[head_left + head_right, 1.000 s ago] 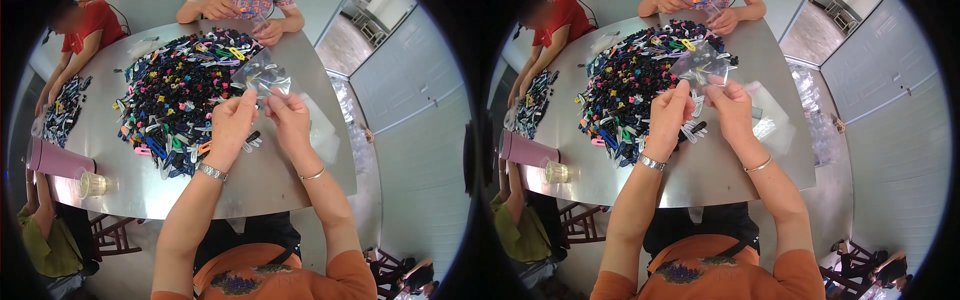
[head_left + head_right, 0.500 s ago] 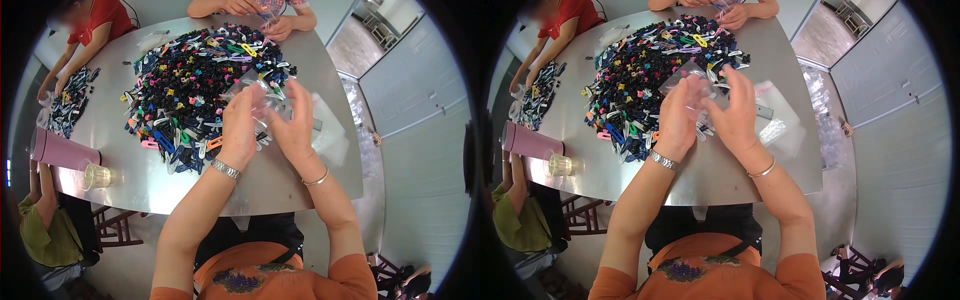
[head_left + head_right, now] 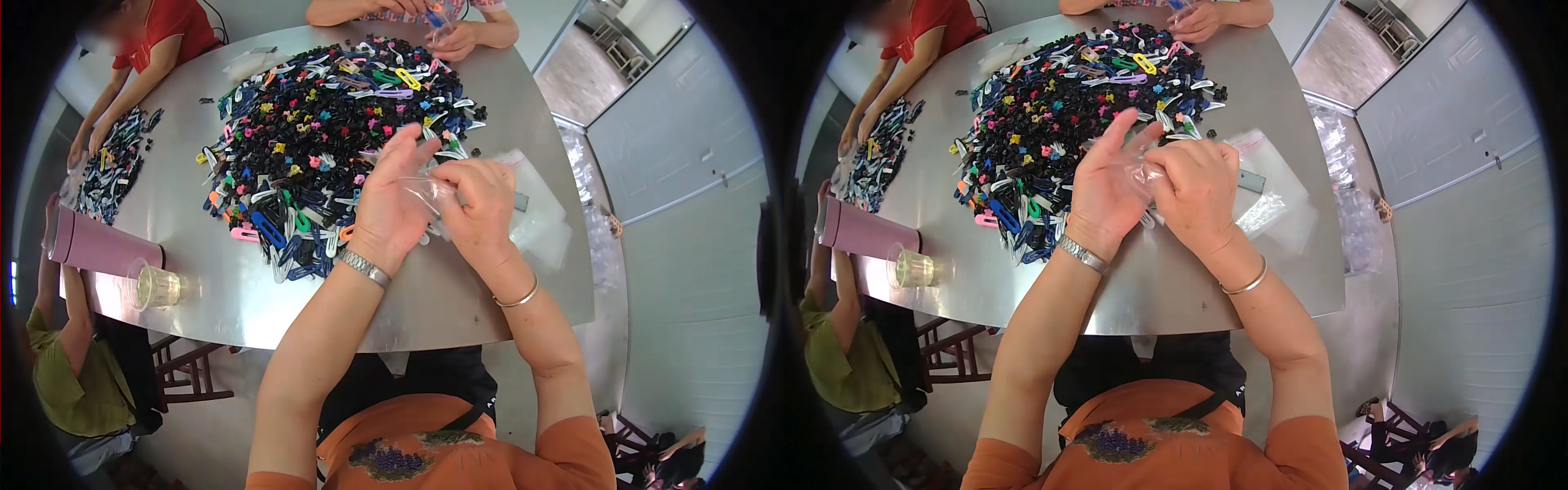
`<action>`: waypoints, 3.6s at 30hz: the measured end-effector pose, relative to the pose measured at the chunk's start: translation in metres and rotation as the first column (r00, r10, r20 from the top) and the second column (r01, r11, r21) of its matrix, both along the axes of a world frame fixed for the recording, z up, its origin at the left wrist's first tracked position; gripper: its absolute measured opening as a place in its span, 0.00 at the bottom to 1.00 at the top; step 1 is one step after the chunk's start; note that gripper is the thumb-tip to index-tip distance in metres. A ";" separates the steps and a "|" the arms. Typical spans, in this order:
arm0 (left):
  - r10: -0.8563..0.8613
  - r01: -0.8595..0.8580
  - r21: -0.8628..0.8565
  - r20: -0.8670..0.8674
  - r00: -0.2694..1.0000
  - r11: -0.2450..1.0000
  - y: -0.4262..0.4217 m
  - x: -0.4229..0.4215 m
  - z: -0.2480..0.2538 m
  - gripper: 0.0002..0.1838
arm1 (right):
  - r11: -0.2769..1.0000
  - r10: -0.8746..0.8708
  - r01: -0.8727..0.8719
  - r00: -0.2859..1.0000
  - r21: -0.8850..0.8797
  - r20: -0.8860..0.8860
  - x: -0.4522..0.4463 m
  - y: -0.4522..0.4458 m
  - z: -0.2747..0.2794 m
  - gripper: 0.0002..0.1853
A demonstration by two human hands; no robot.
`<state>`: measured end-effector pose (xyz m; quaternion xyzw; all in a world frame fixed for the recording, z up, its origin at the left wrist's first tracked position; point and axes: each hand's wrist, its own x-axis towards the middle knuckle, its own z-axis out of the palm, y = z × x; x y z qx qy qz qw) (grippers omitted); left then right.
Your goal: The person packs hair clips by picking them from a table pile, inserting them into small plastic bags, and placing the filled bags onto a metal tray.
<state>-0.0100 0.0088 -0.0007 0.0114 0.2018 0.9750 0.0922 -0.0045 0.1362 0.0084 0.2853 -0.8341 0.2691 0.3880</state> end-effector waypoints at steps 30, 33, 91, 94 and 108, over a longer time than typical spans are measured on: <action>0.177 -0.219 0.226 0.190 0.966 0.949 -0.044 -0.013 0.011 0.13 | 0.951 -0.134 -0.088 0.747 0.296 0.651 -0.053 0.034 0.010 0.13; 0.168 -0.207 0.226 0.179 0.969 0.952 -0.046 -0.014 0.010 0.12 | 0.957 -0.112 -0.063 0.821 0.284 0.560 -0.049 0.027 -0.002 0.12; 0.237 -0.308 0.291 0.255 0.937 0.906 -0.043 -0.015 0.010 0.15 | 0.928 0.027 -0.302 0.642 0.220 0.766 -0.004 0.020 0.024 0.15; 0.254 -0.319 0.258 0.257 0.932 0.912 -0.042 -0.014 0.011 0.15 | 0.901 0.008 -0.288 0.759 0.325 0.651 -0.003 0.018 0.014 0.12; 0.274 -0.331 0.234 0.247 0.930 0.914 -0.043 -0.016 0.010 0.15 | 0.978 0.164 -0.198 0.525 -0.068 0.835 -0.017 0.033 0.031 0.09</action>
